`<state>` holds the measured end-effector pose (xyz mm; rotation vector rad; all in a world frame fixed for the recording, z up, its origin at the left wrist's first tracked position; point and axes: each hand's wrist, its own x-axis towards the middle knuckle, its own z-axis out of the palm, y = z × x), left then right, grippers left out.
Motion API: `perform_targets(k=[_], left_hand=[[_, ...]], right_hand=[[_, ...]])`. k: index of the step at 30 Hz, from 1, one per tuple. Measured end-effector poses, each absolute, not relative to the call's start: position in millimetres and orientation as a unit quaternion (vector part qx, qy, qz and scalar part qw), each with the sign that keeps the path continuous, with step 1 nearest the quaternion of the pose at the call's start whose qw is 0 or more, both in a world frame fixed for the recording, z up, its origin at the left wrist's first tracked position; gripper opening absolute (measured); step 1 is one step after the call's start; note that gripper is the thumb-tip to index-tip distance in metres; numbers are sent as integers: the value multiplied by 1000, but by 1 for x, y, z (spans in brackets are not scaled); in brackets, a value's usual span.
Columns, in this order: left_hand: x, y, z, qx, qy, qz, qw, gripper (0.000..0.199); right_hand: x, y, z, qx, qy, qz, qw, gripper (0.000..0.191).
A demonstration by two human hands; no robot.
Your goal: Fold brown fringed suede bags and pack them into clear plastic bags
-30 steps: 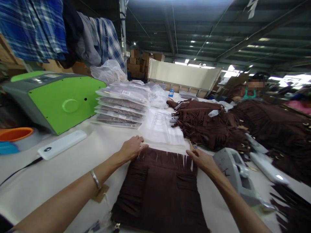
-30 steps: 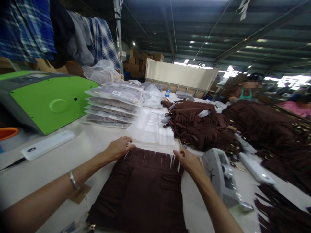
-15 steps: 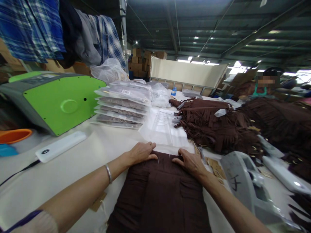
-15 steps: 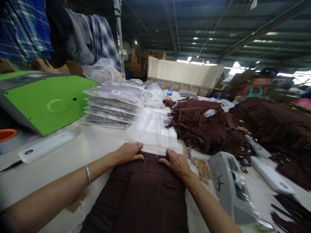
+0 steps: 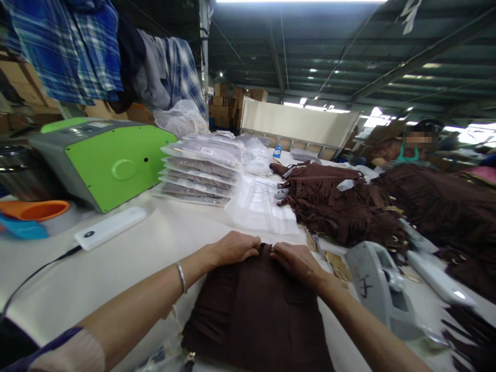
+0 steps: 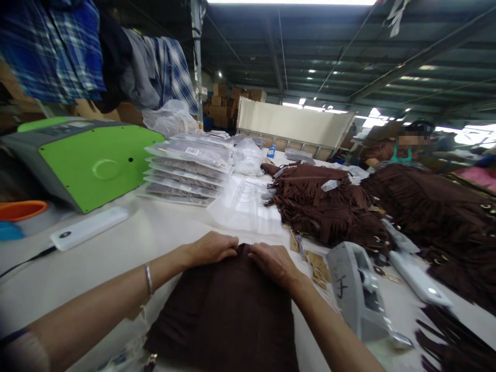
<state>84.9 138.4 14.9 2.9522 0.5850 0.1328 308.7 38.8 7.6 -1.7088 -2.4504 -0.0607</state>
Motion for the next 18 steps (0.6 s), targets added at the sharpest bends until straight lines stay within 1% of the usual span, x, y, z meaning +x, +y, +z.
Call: perform_targets(k=[2, 4, 5, 7, 9, 11, 13, 15, 17, 18], left_hand=[[72, 122, 22, 987, 149, 66, 16, 9], [55, 104, 24, 991, 80, 90, -56, 12], [44, 95, 24, 990, 44, 101, -85, 15], [22, 78, 22, 987, -7, 120, -105, 20], [-1, 64, 21, 986, -30, 137, -89, 24], [-22, 56, 23, 986, -10, 157, -60, 26], [-37, 55, 26, 981, 57, 184, -37, 26], [-43, 61, 28, 969, 137, 206, -13, 21], [-40, 70, 26, 962, 181, 203, 16, 17], [-36, 74, 25, 963, 189, 191, 29, 19]], right_hand=[[296, 17, 17, -543, -833, -71, 85, 25], [284, -11, 19, -499, -856, -110, 84, 26], [279, -25, 18, -475, -868, -117, 82, 25], [272, -53, 14, -439, -889, -103, 83, 22], [270, -76, 12, -418, -899, -76, 102, 17], [271, -89, 15, -409, -899, -63, 141, 11], [271, -92, 21, -416, -890, -57, 180, 8], [266, -84, 28, -439, -873, -42, 209, 8], [256, -70, 31, -465, -854, -25, 230, 10], [249, -62, 30, -478, -845, -21, 238, 12]])
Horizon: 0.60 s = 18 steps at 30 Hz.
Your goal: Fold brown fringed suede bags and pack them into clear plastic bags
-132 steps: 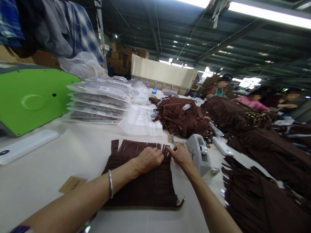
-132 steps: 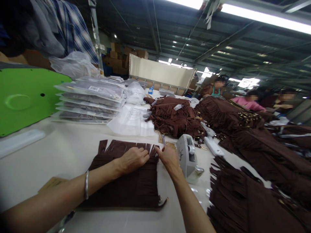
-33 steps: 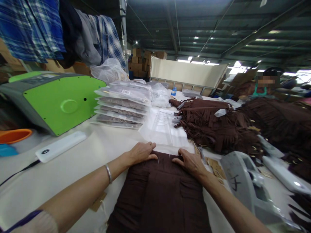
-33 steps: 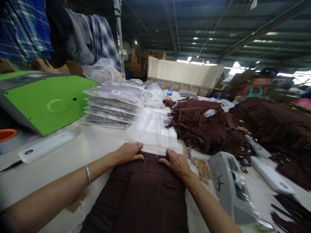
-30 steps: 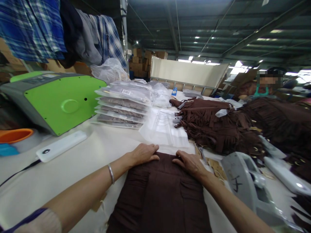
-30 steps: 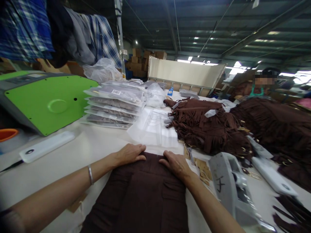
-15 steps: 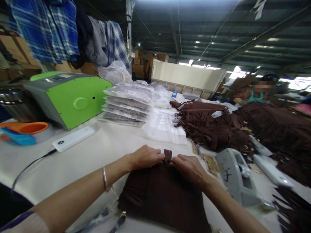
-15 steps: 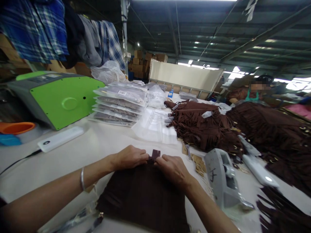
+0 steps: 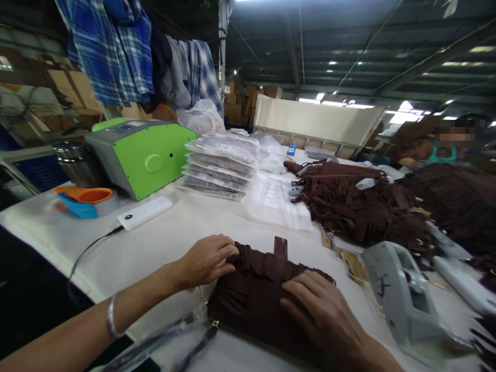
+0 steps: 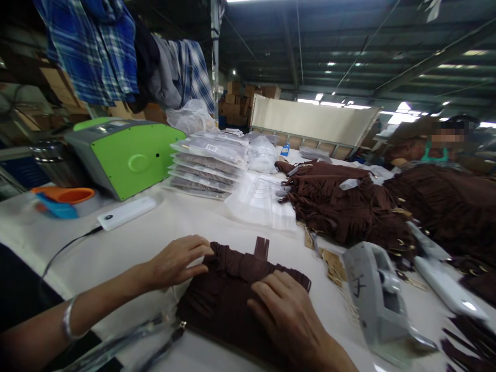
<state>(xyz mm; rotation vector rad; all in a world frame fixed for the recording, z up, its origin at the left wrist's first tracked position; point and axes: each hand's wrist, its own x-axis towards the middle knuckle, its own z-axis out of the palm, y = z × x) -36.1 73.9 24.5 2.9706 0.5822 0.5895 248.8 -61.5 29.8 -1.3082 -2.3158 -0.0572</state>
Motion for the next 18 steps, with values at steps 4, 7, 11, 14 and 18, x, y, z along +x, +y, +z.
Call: perform_targets(k=[4, 7, 11, 14, 18], left_hand=[[-14, 82, 14, 969, 211, 128, 12, 20], [-8, 80, 10, 969, 226, 99, -32, 8], [-20, 72, 9, 969, 194, 144, -49, 19], [-34, 62, 6, 969, 170, 172, -43, 19], [-45, 50, 3, 975, 157, 154, -21, 19]], right_hand=[[224, -29, 16, -515, -829, -27, 215, 17], [217, -16, 8, -517, -839, -53, 163, 11], [217, -16, 10, -500, -850, -72, 150, 15], [219, -22, 18, -478, -865, -46, 144, 17], [219, -27, 30, -454, -884, 12, 113, 17]])
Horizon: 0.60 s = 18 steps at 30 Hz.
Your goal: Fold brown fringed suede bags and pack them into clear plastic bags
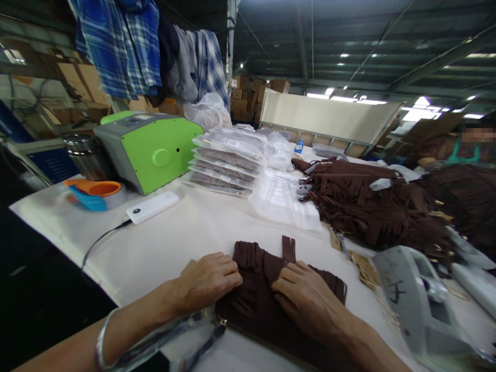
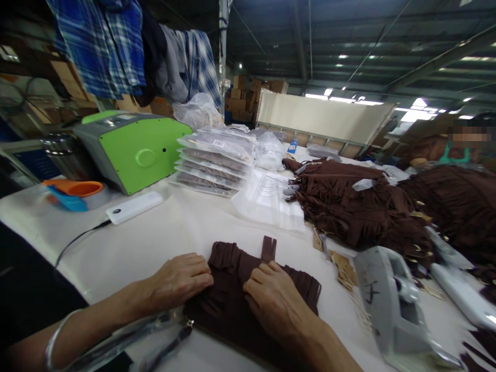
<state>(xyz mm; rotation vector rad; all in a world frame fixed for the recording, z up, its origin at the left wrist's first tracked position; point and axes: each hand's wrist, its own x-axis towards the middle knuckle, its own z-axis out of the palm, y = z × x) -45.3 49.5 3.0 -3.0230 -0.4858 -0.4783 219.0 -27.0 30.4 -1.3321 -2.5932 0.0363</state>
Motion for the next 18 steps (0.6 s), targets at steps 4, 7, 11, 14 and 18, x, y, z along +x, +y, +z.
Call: perform_targets(k=[4, 7, 11, 14, 18], left_hand=[[-47, 50, 9, -946, -256, -192, -42, 9], [-41, 57, 11, -938, -291, -183, -42, 13], [-30, 62, 3, -955, -271, -122, 13, 4], [-27, 61, -3, -955, -270, -116, 34, 6], [-33, 58, -7, -956, -254, -145, 17, 6]], right_hand=[[206, -21, 41, -446, -882, 17, 152, 17], [188, -9, 36, -452, -876, -19, 169, 8], [170, 9, 19, -497, -854, -65, 135, 9], [165, 12, 11, -500, -848, -86, 150, 15], [165, 6, 8, -501, -835, -67, 216, 12]])
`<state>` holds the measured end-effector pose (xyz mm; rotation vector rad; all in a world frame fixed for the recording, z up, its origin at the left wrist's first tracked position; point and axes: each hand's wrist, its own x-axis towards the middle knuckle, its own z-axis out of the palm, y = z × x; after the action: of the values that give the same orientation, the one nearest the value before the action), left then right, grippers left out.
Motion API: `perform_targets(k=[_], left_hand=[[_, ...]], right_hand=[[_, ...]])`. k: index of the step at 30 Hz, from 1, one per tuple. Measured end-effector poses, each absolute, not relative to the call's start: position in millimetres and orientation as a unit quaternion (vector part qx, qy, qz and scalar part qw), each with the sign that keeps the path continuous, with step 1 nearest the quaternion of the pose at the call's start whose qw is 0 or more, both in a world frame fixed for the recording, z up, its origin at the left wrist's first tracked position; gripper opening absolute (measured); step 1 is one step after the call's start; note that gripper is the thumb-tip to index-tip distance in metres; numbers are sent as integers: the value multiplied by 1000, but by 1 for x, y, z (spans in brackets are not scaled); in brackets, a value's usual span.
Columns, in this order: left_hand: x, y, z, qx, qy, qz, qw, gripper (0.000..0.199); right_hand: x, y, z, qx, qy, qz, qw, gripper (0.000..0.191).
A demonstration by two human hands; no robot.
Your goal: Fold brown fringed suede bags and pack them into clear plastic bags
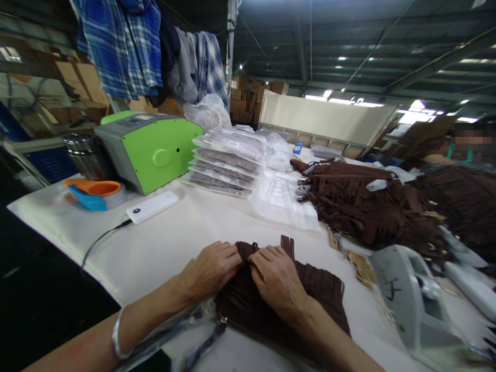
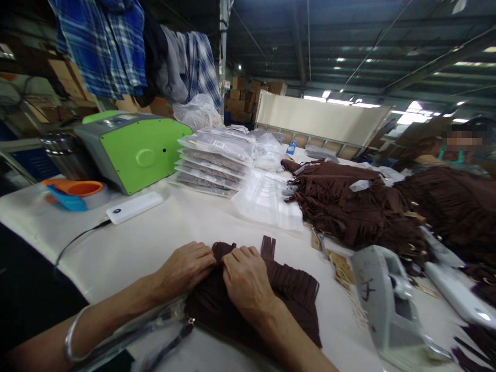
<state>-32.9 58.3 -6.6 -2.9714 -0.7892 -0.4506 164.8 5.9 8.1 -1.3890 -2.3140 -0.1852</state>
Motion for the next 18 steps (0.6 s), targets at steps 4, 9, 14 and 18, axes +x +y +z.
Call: perform_targets(k=[4, 9, 14, 18], left_hand=[[-40, 57, -5, -960, -227, -156, -54, 10], [-35, 74, 4, -921, -276, -230, -152, 22], [-8, 98, 7, -926, -258, -148, -231, 51], [-1, 98, 6, -925, -238, -52, -291, 61]], right_hand=[[165, -5, 2, -472, -858, -57, 195, 14], [166, -18, 10, -436, -874, 8, 214, 19], [185, -22, 35, -483, -814, 78, 314, 16], [229, -25, 43, -575, -733, 77, 354, 20]])
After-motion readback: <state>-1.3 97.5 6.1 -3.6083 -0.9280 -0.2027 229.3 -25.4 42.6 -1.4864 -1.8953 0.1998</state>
